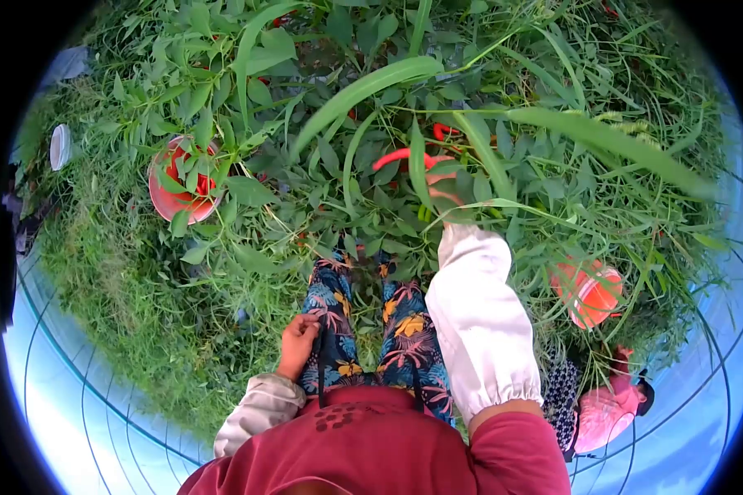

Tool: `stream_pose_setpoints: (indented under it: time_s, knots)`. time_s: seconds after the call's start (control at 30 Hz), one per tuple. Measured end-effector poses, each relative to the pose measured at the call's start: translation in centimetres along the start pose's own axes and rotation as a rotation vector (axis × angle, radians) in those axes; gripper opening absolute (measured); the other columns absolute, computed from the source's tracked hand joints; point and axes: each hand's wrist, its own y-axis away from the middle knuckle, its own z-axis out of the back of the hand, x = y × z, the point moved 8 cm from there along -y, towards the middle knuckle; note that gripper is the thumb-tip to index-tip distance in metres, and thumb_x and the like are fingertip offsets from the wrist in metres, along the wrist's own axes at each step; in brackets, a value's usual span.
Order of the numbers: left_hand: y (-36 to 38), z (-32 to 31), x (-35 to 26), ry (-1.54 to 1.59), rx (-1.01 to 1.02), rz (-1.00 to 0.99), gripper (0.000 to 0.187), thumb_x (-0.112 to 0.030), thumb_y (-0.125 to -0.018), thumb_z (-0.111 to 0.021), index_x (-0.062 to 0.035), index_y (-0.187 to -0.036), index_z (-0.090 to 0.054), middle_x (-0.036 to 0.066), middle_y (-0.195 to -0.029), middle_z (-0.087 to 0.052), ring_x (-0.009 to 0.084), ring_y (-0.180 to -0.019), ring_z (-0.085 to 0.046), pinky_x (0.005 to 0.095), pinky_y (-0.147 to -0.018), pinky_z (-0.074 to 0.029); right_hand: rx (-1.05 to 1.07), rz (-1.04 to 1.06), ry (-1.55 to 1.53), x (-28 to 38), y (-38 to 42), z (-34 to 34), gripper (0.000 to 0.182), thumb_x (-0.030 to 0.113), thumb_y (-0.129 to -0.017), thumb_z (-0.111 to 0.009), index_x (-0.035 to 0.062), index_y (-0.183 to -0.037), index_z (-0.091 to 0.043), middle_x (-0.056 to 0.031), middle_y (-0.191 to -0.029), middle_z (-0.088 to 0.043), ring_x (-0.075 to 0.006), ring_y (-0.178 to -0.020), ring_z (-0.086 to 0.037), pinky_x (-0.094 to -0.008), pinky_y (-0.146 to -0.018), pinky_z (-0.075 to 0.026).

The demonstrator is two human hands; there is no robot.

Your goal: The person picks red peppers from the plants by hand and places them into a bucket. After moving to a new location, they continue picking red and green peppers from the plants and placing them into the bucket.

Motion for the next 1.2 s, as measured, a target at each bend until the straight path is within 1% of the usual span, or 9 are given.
stream_pose_setpoints:
  time_s: [0.17,0.33,0.4,0.53,0.67,0.7,0.8,1.07,1.2]
  knots:
    - [-3.0,-1.7,-3.4,0.043,0.043,-0.056,0.015,-0.006,-0.085,-0.059,0.0004,-0.099,-0.061,0.003,-0.081,-0.062,0.0093,-0.072,-0.055,0.0234,-0.070,-0.046,0.087,0.076,-0.617,1.2,3.4,1.5,0.024,0.025,-0.085,-0.063,0.0054,-0.096,-0.057,-0.0057,-0.088,-0.062,-0.0234,-0.081,-0.060,-0.0348,-0.071,-0.049]
    - [-7.1,-4.4,-12.5,0.162,0.099,-0.204,0.025,-0.005,-0.084,-0.061,0.0003,-0.107,-0.057,0.006,-0.094,-0.062,0.0114,-0.083,-0.056,0.0241,-0.076,-0.047,-0.134,0.288,-0.276,5.2,7.5,8.5,0.018,0.019,-0.083,-0.064,0.0060,-0.095,-0.058,-0.0097,-0.086,-0.064,-0.0251,-0.075,-0.063,-0.0353,-0.066,-0.050]
    - [-6.4,-6.6,-15.7,0.216,0.155,-0.264,0.032,-0.004,-0.083,-0.062,0.0001,-0.114,-0.054,0.008,-0.101,-0.062,0.0130,-0.089,-0.057,0.0238,-0.079,-0.047,0.189,-0.122,-0.105,5.2,10.0,9.1,0.019,0.016,-0.081,-0.064,0.0059,-0.095,-0.057,-0.0147,-0.085,-0.064,-0.0303,-0.075,-0.064,-0.0381,-0.066,-0.050]
    - [-3.5,-11.9,-21.1,0.257,0.407,-0.465,0.065,-0.010,-0.083,-0.067,-0.0040,-0.139,-0.034,0.012,-0.125,-0.053,0.0165,-0.112,-0.050,0.0300,-0.092,-0.043,0.512,-0.085,-0.423,9.0,16.6,4.5,0.026,0.020,-0.080,-0.064,0.0050,-0.100,-0.057,-0.0192,-0.089,-0.063,-0.0351,-0.082,-0.063,-0.0414,-0.071,-0.050]
    - [-4.5,-9.7,-19.4,0.510,0.206,-0.272,0.035,-0.029,-0.098,-0.043,0.0009,-0.102,-0.060,0.017,-0.111,-0.062,0.0203,-0.101,-0.058,0.0350,-0.098,-0.038,0.726,0.466,-0.583,17.0,15.5,5.6,0.054,0.027,-0.078,-0.070,0.0003,-0.121,-0.052,-0.0193,-0.111,-0.061,-0.0340,-0.101,-0.060,-0.0401,-0.088,-0.046]
    - [-5.4,-6.9,-18.3,0.715,0.063,-0.230,0.035,-0.030,-0.099,-0.042,0.0004,-0.091,-0.059,0.019,-0.108,-0.063,0.0195,-0.091,-0.060,0.0354,-0.093,-0.041,0.644,-0.076,-0.797,13.2,11.5,3.4,0.052,0.030,-0.086,-0.064,0.0006,-0.125,-0.048,-0.0184,-0.112,-0.062,-0.0302,-0.106,-0.058,-0.0401,-0.092,-0.044]
    - [-6.1,-3.0,-15.3,0.849,-0.096,-0.100,0.029,-0.029,-0.097,-0.048,-0.0018,-0.091,-0.055,0.012,-0.087,-0.063,0.0224,-0.080,-0.062,0.0364,-0.078,-0.049,0.217,-0.451,-0.898,6.5,3.5,-1.1,0.055,0.039,-0.095,-0.052,0.0032,-0.136,-0.042,-0.0037,-0.102,-0.058,-0.0125,-0.091,-0.054,-0.0290,-0.085,-0.042]
    - [-4.7,-1.9,-8.5,0.854,-0.078,0.011,0.021,-0.025,-0.096,-0.050,-0.0041,-0.092,-0.054,0.008,-0.081,-0.060,0.0198,-0.076,-0.059,0.0355,-0.073,-0.051,-0.083,-0.311,-1.452,9.7,-8.3,0.2,0.035,0.027,-0.099,-0.043,0.0053,-0.125,-0.052,-0.0076,-0.114,-0.062,-0.0115,-0.073,-0.055,-0.0295,-0.063,-0.047]
    - [-3.9,-3.5,-7.3,0.830,-0.038,0.199,0.022,-0.025,-0.095,-0.051,-0.0042,-0.093,-0.054,0.008,-0.081,-0.061,0.0189,-0.075,-0.059,0.0316,-0.071,-0.051,-0.066,-0.792,-1.346,4.3,-7.9,-2.1,0.021,0.018,-0.096,-0.046,0.0031,-0.094,-0.060,-0.0074,-0.065,-0.063,-0.0125,-0.042,-0.040,-0.0273,-0.038,-0.031]
